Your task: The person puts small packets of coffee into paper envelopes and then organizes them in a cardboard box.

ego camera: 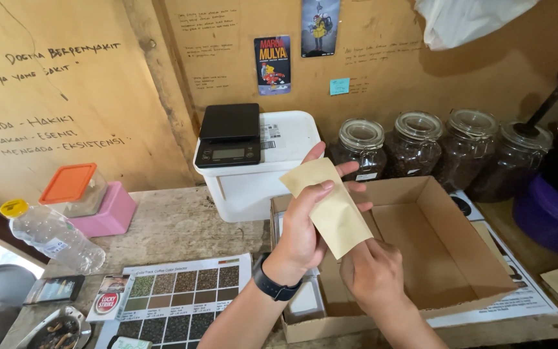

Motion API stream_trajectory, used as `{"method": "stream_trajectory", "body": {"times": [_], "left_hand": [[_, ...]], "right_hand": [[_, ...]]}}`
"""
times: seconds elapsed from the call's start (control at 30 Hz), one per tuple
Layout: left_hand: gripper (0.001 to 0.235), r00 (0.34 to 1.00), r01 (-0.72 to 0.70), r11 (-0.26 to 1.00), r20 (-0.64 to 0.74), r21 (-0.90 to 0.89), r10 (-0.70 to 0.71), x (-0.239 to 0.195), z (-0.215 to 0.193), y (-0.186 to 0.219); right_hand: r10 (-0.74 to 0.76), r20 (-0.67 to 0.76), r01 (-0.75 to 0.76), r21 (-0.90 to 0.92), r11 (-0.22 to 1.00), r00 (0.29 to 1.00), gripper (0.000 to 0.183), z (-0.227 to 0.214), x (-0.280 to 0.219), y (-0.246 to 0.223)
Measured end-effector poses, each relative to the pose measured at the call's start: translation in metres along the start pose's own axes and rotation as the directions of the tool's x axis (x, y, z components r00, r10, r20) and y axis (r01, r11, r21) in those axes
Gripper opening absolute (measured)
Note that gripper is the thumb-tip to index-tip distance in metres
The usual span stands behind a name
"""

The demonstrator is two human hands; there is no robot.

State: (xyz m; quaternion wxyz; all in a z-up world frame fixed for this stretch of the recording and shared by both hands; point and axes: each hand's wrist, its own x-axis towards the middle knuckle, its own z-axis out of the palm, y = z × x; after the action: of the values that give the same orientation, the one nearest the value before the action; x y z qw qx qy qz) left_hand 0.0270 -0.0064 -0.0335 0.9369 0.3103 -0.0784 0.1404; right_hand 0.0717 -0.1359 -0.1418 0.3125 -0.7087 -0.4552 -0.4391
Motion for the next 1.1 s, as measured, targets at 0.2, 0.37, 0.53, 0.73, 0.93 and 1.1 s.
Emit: {"method": "stream_trajectory", "body": {"times": [0.2,0.37,0.53,0.73,0.93,1.1], "left_hand": [[0.069,0.993,-0.024,0.999,0.115,0.035,0.02,0.004,-0.007,-0.009],[0.079,0.995,-0.044,0.996,0.091,0.077,0.037,0.007,-0.006,-0.02],[0.084,0.992,-0.078,0.992,0.105,0.098,0.068,0.005,-0.009,-0.017],[0.084,0.97,-0.048,0.955,0.241,0.294,-0.026,0.005,-0.009,0.005],[0.086,0.987,-0.149,0.952,0.092,0.268,0.128,0.021,-0.026,0.024],[0.068,0.975,-0.217,0.974,-0.04,0.063,0.22,0.03,-0.048,0.05]], "right_hand": [[0.155,0.175,-0.144,-0.076,0.987,0.972,0.006,0.001,-0.008,0.003],[0.278,0.316,-0.272,-0.065,0.96,0.907,0.018,-0.004,0.004,0.0],[0.361,0.337,-0.362,-0.062,0.93,0.87,0.022,-0.012,0.018,-0.003],[0.316,0.28,-0.356,0.105,0.928,0.907,0.01,-0.025,0.027,-0.001],[0.085,-0.041,-0.08,0.127,0.989,0.995,0.031,-0.027,0.035,-0.006],[-0.098,0.342,0.029,0.203,0.979,0.935,0.025,-0.011,0.037,0.014]]}}
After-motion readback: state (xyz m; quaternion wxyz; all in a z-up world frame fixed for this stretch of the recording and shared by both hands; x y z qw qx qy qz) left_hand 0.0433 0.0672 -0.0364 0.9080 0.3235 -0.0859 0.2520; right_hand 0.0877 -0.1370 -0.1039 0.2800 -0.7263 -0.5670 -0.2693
